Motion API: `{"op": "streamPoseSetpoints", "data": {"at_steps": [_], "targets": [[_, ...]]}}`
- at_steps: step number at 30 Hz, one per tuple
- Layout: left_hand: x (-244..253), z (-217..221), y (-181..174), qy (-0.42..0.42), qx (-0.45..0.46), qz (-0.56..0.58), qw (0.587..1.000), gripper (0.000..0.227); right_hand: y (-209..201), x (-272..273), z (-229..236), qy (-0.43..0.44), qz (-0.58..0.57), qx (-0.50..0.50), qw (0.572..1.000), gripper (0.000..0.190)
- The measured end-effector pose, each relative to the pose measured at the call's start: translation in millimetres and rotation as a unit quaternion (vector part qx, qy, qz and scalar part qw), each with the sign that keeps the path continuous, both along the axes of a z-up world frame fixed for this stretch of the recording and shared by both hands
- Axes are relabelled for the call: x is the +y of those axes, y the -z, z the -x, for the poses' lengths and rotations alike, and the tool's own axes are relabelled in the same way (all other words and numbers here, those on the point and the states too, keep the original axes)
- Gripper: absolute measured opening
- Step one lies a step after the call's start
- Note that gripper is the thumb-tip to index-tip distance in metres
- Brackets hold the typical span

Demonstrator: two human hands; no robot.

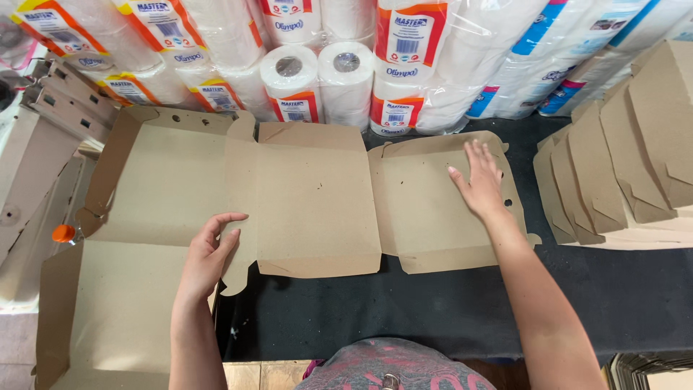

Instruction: The person assembles cardboard boxes by folding the sides and tucking in the flaps by hand on a dark table surface.

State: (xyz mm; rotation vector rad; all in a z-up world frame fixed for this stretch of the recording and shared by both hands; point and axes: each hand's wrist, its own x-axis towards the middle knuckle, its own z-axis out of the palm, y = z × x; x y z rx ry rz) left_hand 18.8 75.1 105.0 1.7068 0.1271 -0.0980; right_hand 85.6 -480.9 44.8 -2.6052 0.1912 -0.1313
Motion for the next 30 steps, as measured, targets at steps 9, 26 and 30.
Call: {"op": "streamPoseSetpoints", "data": {"at_steps": [9,26,30], "targets": [[3,-11,8,0.017,0.026,0.021,0.999,0.039,43,-29,-37,0.032,0.052,0.121,0.991,0.092],[-27,12,-81,0.001,-0.017,-0.192,0.981,0.039,-53,61,74,0.063,-0.286,-0.216,0.931,0.059],[50,47,-62,-0.04,-0.049,-0.066,0.996,0.039,-28,22,97,0.072,-0.31,-0.26,0.912,0.049]]}}
